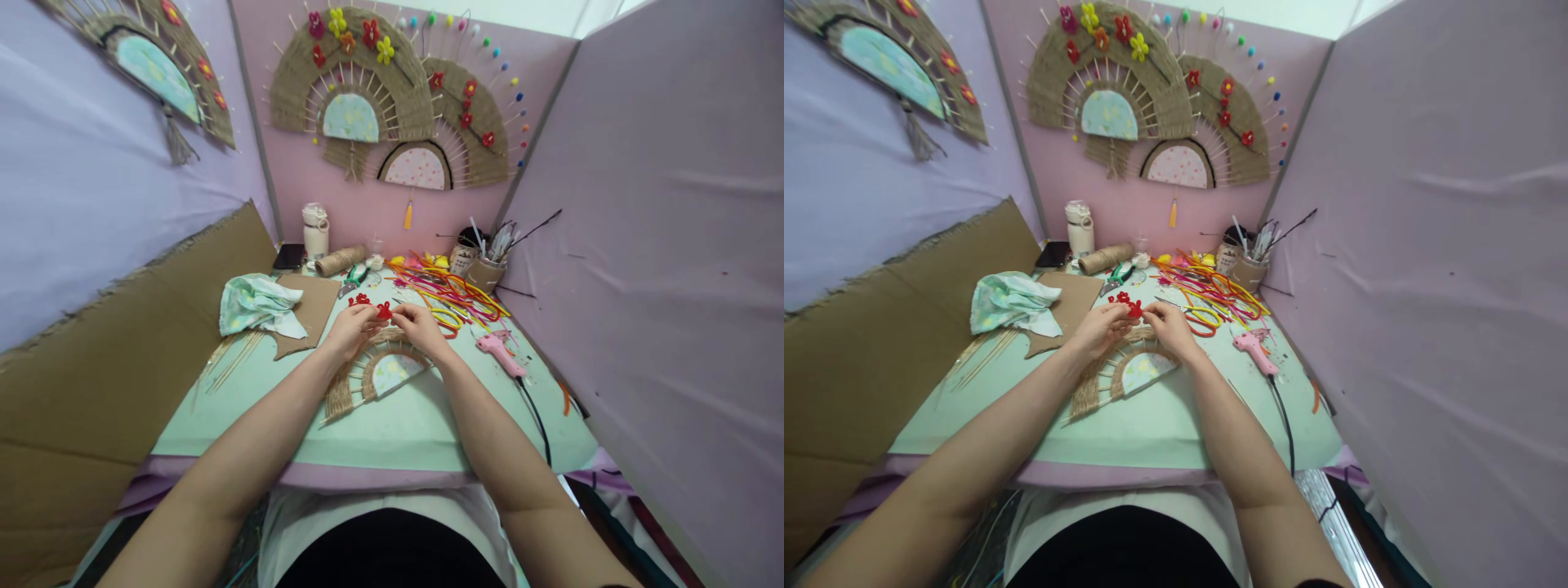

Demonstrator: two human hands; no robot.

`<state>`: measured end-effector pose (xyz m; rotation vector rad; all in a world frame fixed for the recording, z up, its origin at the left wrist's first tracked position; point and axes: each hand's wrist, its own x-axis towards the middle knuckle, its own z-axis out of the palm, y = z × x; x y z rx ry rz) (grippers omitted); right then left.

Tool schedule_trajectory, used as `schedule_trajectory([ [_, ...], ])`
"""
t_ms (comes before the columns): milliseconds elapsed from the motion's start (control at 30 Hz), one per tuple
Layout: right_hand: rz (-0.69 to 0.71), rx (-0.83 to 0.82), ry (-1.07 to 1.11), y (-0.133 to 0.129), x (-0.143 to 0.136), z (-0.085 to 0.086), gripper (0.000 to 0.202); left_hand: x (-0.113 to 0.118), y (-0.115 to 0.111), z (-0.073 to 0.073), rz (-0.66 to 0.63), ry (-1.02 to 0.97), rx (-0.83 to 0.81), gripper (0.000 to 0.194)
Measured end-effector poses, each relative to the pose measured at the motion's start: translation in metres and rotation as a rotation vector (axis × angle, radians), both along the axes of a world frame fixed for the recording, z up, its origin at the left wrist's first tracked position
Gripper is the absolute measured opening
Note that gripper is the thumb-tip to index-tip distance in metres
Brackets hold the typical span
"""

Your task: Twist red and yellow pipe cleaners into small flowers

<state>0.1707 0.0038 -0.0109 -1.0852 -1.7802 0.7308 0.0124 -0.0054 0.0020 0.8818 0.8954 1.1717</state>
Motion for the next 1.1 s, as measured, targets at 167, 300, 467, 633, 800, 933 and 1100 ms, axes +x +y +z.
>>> schedule_trajectory([
  [167, 0.012, 0.080, -0.071, 0.001, 0.001, -0.001, 0.016, -0.002, 0.001, -0.001, -0.056, -0.002, -0.039, 0.026],
  [300, -0.055, 0.167, -0.127, -0.002, -0.001, 0.002, 0.015, 0.000, -0.001, -0.001, 0.020, 0.093, 0.034, 0.030],
  [467, -0.094, 0.193, -0.029, -0.008, -0.004, 0.007, 0.017, 0.002, 0.001, -0.008, 0.072, 0.219, 0.175, 0.029],
  [633, -0.063, 0.105, 0.056, -0.011, -0.008, 0.009, 0.015, 0.006, 0.002, -0.014, 0.046, 0.206, 0.241, 0.029],
  [800, -0.028, 0.050, 0.152, -0.007, -0.007, 0.007, 0.011, 0.006, 0.001, -0.013, -0.005, 0.152, 0.176, 0.028],
  [933, 0.017, 0.016, 0.187, -0.005, -0.005, 0.006, 0.010, 0.005, 0.002, -0.011, -0.048, 0.064, 0.116, 0.027],
  [1100, 0.056, -0.007, 0.184, -0.006, -0.006, 0.006, 0.011, 0.000, 0.003, -0.008, -0.119, 0.000, -0.002, 0.021],
])
